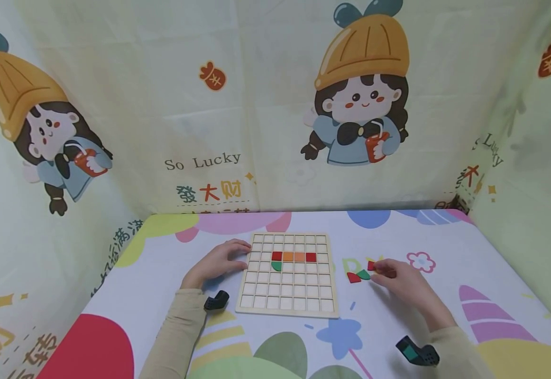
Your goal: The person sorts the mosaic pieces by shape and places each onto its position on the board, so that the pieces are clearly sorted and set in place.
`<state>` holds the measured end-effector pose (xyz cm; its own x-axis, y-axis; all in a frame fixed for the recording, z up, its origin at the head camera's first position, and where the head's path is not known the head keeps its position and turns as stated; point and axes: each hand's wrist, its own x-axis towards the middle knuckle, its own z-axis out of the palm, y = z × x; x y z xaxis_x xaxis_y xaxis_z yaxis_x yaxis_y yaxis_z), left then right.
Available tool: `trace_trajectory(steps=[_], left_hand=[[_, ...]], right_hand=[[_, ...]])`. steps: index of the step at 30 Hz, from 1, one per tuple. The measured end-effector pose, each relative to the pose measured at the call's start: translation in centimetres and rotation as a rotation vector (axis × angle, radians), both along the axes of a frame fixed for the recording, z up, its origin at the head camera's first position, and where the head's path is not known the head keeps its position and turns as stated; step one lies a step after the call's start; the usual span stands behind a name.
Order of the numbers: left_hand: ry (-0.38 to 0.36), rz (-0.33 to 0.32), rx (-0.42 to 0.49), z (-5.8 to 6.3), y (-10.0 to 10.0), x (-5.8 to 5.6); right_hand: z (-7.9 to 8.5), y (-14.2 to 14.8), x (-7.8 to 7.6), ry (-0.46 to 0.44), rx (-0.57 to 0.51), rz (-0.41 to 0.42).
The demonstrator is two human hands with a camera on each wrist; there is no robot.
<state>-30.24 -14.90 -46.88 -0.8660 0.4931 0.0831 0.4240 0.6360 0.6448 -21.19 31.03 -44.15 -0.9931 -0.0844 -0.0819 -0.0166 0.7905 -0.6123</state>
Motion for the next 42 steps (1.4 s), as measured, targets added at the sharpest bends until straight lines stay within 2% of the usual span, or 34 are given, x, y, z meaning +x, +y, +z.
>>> trace_trajectory(steps=[4,10,26,32,42], left_hand=[[-0.001,0.004,0.001,0.0,0.0,0.1],[-0.003,0.006,-0.004,0.0,0.1,0.0],[0.012,-0.018,-0.008,0.0,0.0,-0.2],[0.005,-0.017,0.003,0.3,0.0,0.0],[-0.005,-0.009,-0.004,0.3,0.0,-0.1]], right_hand=[[-0.2,-0.4,-0.2,0.031,0.011,0.005],[-0.6,-1.0,-0.3,0.080,0.017,0.070],[-1.0,-1.4,-0.3,0.163,0.040,0.120],[-0.9,-1.2,-0.1,0.165,0.020,0.147],[-1.1,-1.5,-0.3,0.152,0.029,0.147]])
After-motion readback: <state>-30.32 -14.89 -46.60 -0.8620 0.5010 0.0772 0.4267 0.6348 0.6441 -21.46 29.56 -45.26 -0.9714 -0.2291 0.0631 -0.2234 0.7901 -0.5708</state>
